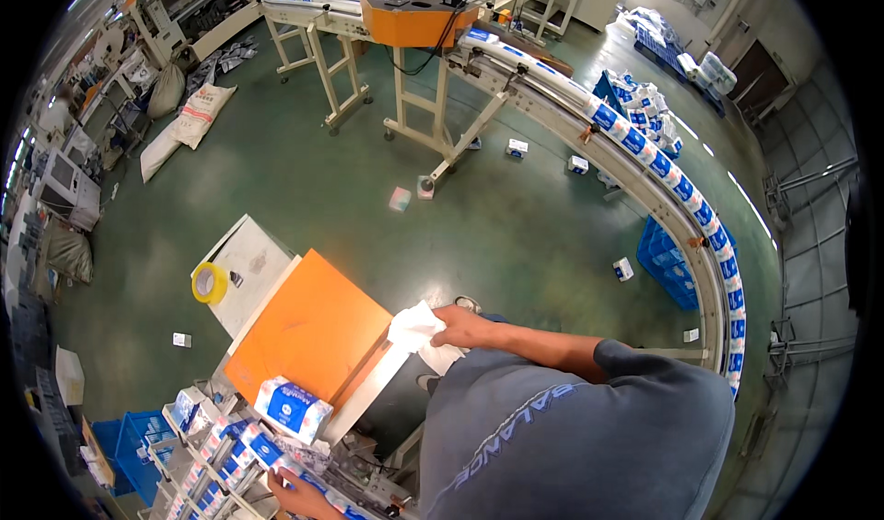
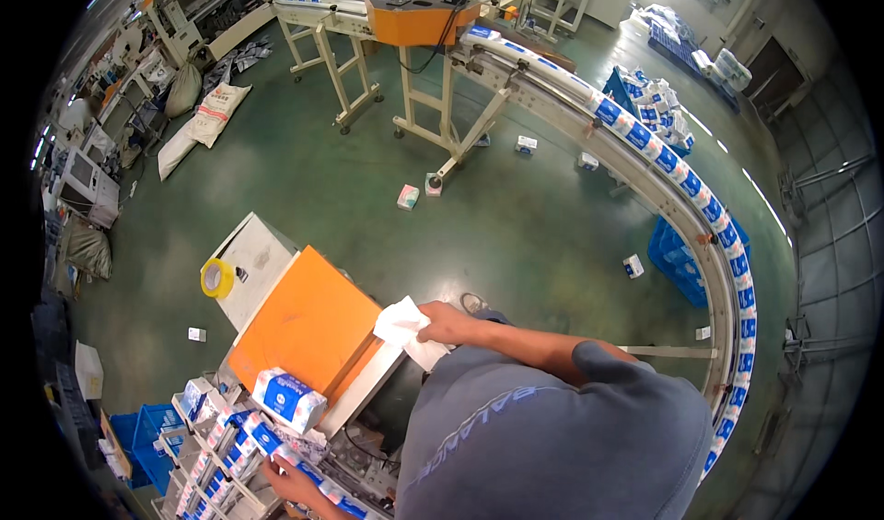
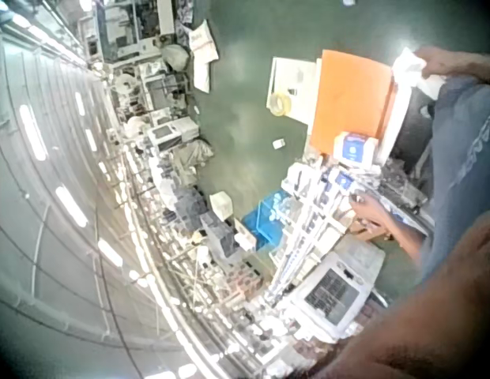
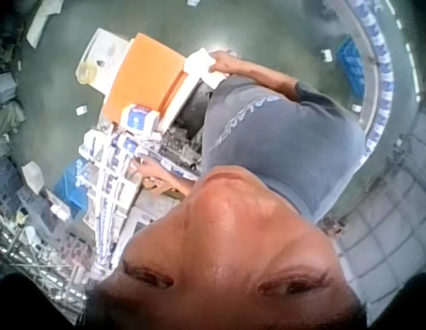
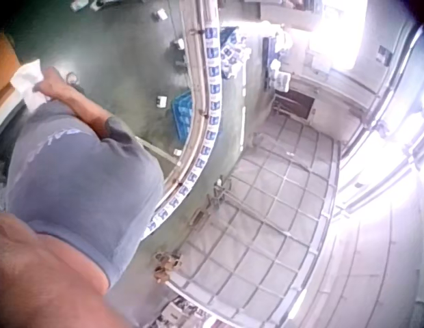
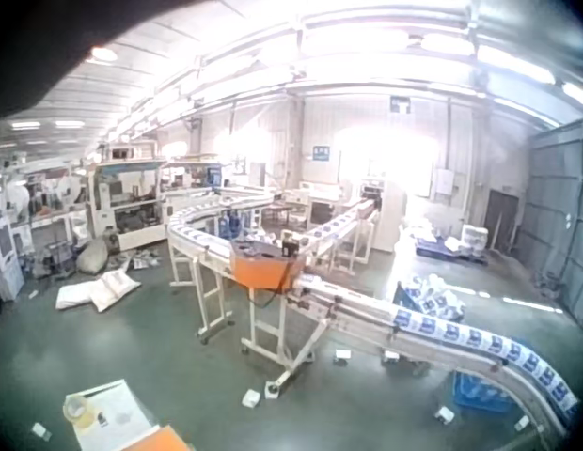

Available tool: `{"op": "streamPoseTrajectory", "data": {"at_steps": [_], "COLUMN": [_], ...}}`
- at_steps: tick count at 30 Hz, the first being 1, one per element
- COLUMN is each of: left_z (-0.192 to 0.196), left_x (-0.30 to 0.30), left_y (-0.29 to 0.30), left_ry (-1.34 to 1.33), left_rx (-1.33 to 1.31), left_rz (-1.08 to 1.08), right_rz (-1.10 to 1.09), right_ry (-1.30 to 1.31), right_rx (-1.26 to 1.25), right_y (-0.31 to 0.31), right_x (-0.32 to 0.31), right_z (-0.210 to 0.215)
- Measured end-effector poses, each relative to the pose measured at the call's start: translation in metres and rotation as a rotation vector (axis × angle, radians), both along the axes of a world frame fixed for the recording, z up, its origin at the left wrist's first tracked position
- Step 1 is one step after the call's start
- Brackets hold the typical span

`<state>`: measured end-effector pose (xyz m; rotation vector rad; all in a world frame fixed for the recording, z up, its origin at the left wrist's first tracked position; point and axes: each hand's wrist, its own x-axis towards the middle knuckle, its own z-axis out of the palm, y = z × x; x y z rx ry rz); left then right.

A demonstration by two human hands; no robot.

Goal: The person arranges small blue and white boxes on a curved conveyor belt in a factory setting. They pick up boxes from the floor and place them onto the belt, occasionally using a white cloth to wipe the boxes or the belt surface.

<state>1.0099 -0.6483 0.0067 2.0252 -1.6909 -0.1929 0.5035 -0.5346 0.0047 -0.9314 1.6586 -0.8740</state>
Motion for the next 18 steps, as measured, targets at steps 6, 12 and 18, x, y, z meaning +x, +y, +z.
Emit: {"op": "streamPoseTrajectory", "data": {"at_steps": [6,12,18], "left_z": [0.064,0.037,0.027], "left_x": [-0.208,-0.453,-0.637], "left_y": [0.044,0.029,0.004], "left_ry": [0.597,1.075,1.17], "left_rx": [0.03,0.381,0.742], "left_rz": [-0.257,-0.589,-0.585], "right_rz": [0.102,0.148,0.04], "right_ry": [-0.18,-0.389,-0.394], "right_rx": [-0.007,-0.115,-0.159], "right_y": [-0.042,-0.057,-0.043], "right_x": [-0.066,-0.189,-0.326], "right_z": [0.009,0.015,0.042]}}
